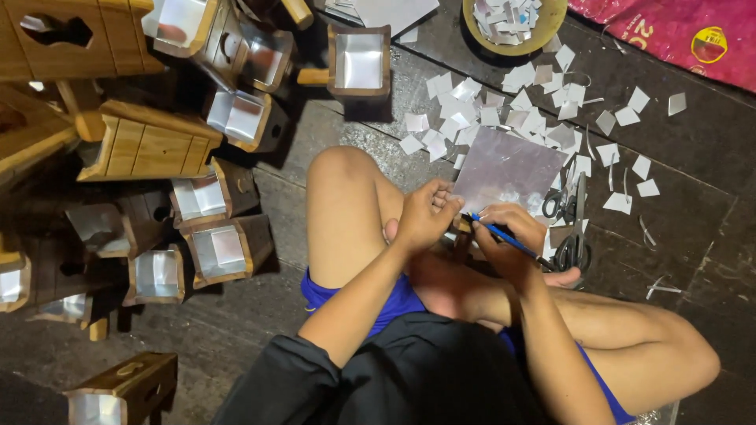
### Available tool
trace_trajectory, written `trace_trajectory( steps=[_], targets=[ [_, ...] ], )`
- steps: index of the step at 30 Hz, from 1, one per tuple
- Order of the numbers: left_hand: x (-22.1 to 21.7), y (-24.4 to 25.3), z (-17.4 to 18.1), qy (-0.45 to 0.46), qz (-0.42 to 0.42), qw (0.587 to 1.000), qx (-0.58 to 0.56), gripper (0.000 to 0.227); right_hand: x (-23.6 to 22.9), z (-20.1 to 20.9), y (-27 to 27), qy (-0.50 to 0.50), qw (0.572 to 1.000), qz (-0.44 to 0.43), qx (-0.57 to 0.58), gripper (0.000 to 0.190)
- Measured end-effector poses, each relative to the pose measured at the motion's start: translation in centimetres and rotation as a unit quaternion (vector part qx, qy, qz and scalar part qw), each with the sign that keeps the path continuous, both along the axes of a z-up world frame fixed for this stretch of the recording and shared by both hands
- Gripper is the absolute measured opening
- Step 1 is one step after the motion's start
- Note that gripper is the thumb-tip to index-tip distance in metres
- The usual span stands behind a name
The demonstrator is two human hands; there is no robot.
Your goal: The person marks small metal sheets with a pen and fits them into wooden lantern frames.
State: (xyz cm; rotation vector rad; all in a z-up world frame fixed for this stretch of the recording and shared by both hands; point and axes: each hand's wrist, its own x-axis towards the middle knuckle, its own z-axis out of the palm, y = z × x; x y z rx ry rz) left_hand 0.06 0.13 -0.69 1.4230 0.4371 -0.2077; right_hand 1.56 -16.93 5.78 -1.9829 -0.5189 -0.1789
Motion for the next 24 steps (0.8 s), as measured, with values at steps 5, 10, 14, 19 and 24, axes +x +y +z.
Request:
trace_trajectory(
  steps=[5, 10, 14, 19, 24],
  targets=[
    [0.1, 0.0, 0.2, -0.001, 0.003, 1.0, 0.005, 0.025, 0.1, 0.0, 0.3, 0.001, 1.0, 0.006, -0.008, 0.016],
    [0.1, 0.0, 1.0, -0.004, 0.009, 1.0, 0.023, 0.024, 0.2, 0.3, 0.6, -0.002, 1.0, 0.021, -0.002, 0.016],
    [0.2, 0.1, 1.3, -0.009, 0.012, 1.0, 0.022, 0.024, 0.2, 0.2, 0.5, 0.01, 1.0, 0.016, -0.001, 0.015],
    [0.3, 0.1, 1.2, -0.017, 0.013, 1.0, 0.011, 0.023, 0.2, -0.1, 0.5, 0.018, 1.0, 0.011, -0.001, 0.016],
    [0.4, 0.2, 1.1, -0.036, 0.013, 0.999, -0.001, 0.022, 0.2, -0.4, 0.4, 0.024, 1.0, 0.01, 0.015, 0.015]
  ],
)
